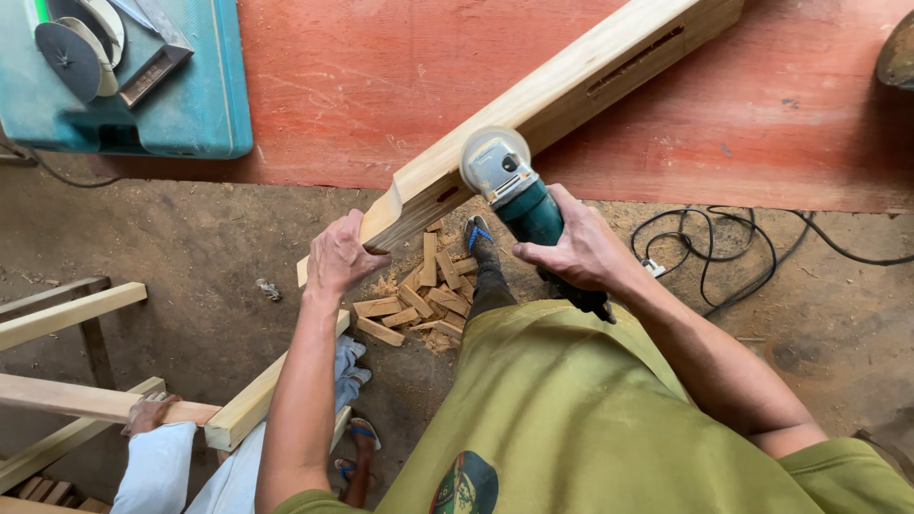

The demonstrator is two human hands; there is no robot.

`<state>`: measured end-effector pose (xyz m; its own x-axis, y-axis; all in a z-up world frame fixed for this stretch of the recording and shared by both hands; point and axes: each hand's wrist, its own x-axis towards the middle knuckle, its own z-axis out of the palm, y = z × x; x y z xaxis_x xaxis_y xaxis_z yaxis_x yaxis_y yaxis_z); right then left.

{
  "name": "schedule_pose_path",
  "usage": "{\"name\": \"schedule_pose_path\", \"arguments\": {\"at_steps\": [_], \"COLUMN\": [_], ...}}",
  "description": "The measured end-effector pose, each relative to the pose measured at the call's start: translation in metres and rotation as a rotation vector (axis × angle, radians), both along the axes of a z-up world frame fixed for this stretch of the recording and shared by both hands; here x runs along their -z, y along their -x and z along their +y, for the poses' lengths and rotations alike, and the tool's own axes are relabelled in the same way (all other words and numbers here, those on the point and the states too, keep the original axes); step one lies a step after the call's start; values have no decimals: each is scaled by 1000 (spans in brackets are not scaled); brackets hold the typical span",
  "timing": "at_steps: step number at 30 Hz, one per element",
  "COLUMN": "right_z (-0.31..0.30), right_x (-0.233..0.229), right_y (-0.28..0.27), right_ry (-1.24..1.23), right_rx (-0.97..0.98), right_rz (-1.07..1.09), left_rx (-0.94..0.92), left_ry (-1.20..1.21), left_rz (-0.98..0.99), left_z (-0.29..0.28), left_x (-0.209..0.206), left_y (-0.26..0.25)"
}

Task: The person uses a handheld angle grinder to smooth the surface of a wooden bed frame post. They then switch to a plunge router to carve grooves and shape the edges of the wooden post while holding it steady with their other hand.

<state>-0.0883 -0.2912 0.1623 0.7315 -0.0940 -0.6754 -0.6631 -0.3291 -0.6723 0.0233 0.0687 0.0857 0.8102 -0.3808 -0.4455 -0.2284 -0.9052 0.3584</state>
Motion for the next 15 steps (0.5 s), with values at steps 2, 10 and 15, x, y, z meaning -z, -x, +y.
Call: {"name": "schedule_pose_path", "arguments": {"at_steps": [2,10,15], "right_z": [-8,-28,0], "right_x": [2,7,-9], "right_y": [1,5,1], "right_ry": [25,75,13], "right_rx": [11,97,40], "right_rz": [-36,-83,-74], "left_rx": [1,-15,-16], "left_ry": [-2,-32,-43], "left_rz": [-1,36,42], "left_z": [1,2,1], "left_x": [2,4,-3], "left_y": [0,-2,-2]}}
